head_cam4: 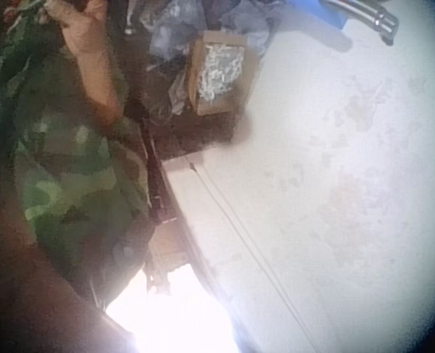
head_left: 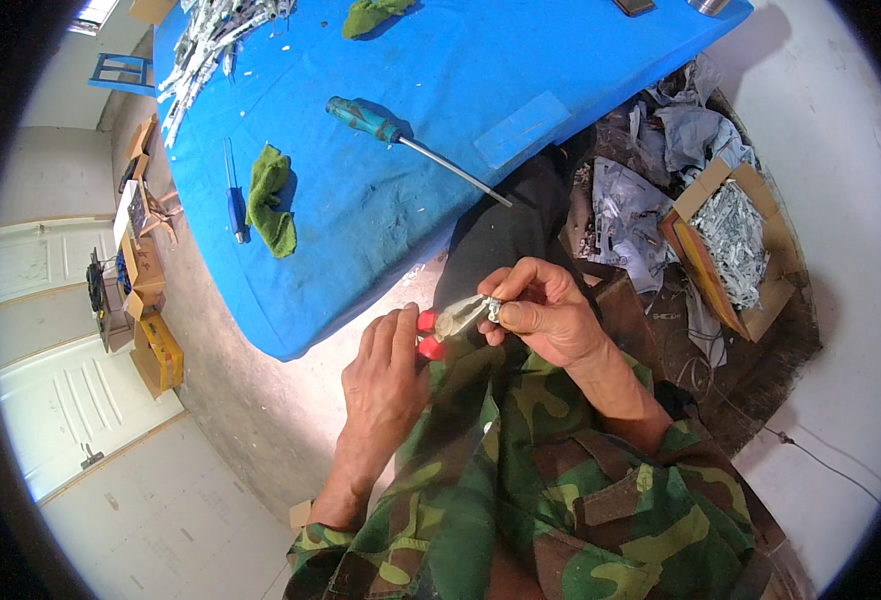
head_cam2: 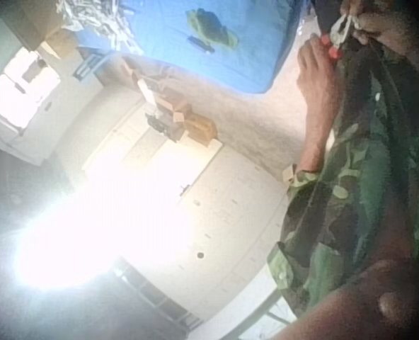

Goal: The person uses pliers to manipulate small metal components, inserts them into a metal housing, and uses a screwdriver to secure or adjust the assembly on a work table.

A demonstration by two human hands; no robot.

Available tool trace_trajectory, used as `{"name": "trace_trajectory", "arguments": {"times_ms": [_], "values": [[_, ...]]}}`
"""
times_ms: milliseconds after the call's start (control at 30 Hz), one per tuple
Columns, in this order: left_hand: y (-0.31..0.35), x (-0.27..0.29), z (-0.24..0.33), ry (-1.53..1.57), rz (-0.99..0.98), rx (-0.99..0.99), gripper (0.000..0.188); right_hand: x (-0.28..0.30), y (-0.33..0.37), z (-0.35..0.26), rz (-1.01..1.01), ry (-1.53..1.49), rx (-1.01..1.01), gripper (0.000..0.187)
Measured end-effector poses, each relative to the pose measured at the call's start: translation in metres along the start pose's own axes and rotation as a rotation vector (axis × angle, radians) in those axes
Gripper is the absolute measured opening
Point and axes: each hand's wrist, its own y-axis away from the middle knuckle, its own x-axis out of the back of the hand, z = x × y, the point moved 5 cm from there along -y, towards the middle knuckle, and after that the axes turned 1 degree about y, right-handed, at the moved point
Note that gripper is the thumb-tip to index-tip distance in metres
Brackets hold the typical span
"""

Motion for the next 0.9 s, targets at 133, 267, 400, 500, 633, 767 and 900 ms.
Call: {"name": "trace_trajectory", "arguments": {"times_ms": [133,267,400,500,633,767,900], "values": [[0.002,0.003,-0.005,-0.046,0.023,-0.060,0.063,-0.003,-0.001,-0.003,-0.015,0.048,-0.030,0.017],[0.001,0.004,-0.008,-0.033,0.012,-0.108,0.060,-0.004,0.000,-0.008,-0.003,0.096,-0.067,0.017],[0.002,0.003,-0.009,0.014,-0.017,-0.087,0.057,-0.005,-0.001,-0.012,-0.037,0.172,-0.049,0.016],[0.003,0.002,-0.010,0.062,-0.029,-0.076,0.054,-0.005,-0.001,-0.013,-0.041,0.207,-0.049,0.015],[0.005,0.001,-0.012,0.136,-0.072,-0.042,0.049,-0.004,0.000,-0.014,-0.044,0.270,-0.044,0.014],[0.006,0.001,-0.013,0.156,-0.101,-0.027,0.048,-0.006,-0.001,-0.018,-0.076,0.374,-0.037,0.014],[0.003,0.005,-0.013,0.145,-0.090,0.003,0.050,-0.009,-0.003,-0.016,0.003,0.445,-0.057,0.019]]}}
